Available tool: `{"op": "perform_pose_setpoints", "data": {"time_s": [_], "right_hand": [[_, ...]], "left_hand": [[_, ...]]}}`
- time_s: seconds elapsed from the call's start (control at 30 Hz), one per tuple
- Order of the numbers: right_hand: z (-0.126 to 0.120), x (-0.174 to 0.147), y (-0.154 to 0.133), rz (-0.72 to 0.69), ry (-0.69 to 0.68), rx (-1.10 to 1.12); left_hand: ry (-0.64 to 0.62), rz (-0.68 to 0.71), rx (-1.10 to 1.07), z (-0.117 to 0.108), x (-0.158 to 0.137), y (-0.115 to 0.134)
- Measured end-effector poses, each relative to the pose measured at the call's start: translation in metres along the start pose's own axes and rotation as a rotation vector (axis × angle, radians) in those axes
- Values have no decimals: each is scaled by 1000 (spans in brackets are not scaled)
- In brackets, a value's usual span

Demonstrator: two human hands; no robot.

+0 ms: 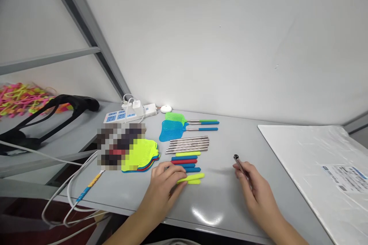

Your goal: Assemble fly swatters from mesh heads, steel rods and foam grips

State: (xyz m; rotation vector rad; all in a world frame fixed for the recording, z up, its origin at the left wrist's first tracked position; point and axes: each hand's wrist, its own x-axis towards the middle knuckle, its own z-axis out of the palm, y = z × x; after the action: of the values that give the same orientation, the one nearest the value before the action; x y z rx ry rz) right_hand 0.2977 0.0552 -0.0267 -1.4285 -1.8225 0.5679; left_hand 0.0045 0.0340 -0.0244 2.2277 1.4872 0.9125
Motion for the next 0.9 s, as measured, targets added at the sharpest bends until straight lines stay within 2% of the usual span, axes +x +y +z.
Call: {"op": "perform_pose_setpoints", "data": {"time_s": [0.07,0.27,0.4,0.5,0.57,0.7,0.9], "right_hand": [[7,-6,-5,34,-21,29],[21,2,-27,101,-253,128],[28,20,-34,206,-169,333],[33,31,-43,212,-89,605],[36,36,-53,198,-55,740],[41,40,-78,195,-11,870],[46,43,-97,123,-48,1030]], "left_hand": [[35,-30,88,3,1,0],[59,-63,228,7,1,2],[94,-40,226,7,3,4],[110,-40,125,3,8,11],[66,-26,-2,0,12,19],[-33,-18,-270,1,18,35],[-34,-166,-397,3,11,41]]}}
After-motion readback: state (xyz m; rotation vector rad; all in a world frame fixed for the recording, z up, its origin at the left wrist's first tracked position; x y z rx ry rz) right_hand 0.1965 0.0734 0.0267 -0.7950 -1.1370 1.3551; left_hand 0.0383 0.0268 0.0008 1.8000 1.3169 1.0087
